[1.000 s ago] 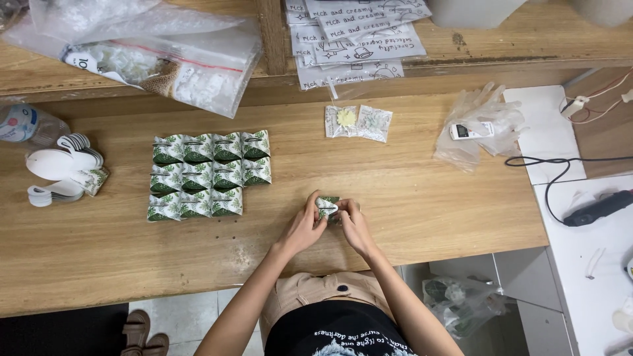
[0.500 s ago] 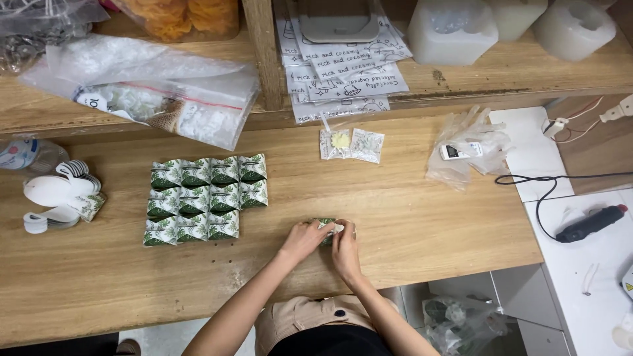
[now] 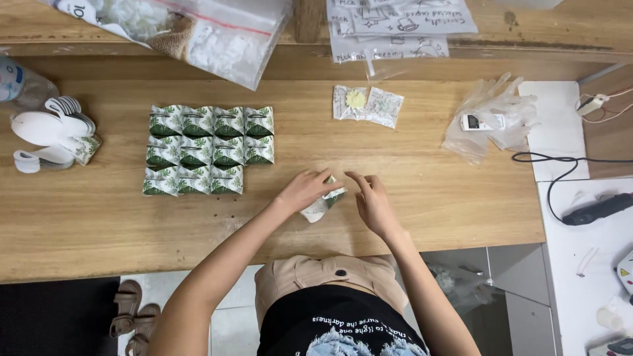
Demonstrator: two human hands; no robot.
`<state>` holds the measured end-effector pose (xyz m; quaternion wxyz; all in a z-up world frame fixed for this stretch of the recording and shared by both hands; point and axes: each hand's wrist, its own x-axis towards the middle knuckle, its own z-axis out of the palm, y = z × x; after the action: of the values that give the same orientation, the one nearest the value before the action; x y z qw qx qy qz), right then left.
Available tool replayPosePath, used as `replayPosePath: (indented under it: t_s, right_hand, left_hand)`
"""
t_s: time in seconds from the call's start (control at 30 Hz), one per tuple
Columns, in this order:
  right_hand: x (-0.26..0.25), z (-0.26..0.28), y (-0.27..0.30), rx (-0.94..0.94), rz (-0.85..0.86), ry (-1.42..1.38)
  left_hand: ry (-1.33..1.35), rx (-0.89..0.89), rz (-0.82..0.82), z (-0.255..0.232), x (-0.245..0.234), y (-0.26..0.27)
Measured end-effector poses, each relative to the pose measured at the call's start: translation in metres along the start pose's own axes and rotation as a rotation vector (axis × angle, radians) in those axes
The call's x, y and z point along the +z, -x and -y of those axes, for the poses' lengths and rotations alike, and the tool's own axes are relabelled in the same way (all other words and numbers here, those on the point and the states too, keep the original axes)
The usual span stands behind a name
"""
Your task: Assembling and folding small decorative paper gift boxes with patterned covers.
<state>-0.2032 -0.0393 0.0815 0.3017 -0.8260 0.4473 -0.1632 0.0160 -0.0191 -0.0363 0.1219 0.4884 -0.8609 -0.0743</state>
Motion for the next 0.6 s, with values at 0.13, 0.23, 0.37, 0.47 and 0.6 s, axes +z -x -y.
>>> replayPosePath:
  t_s: [0.13,0.23,0.37,0.47,0.6]
  right_hand:
    - [0.015,-0.009,-0.008,-0.121,0.094,-0.043]
    - [0.032,-0.014,-0.015,-0.076,0.152,-0.082]
    - [0.042,-0.008,-0.024,0.119,0.302,-0.131]
    - [0.049,-0.002,-0.022,0.236,0.335,-0.187]
    - [0.074,-0.013,-0.014,0.043,0.120,-0.251]
  left_hand:
    - [0.209,-0.273,-0.196,-0.019,-0.021,0.023]
    - [0.565,-0.812,-0.220,-0.033,-0.007,0.062]
    - [1.127,-1.241,-0.176,-0.058,0.029,0.105]
    - [1.676,-1.321,-0.352,-0.077,0.034,0.101]
    - [1.665,-1.225,-0.442,-0.059,0.064,0.077]
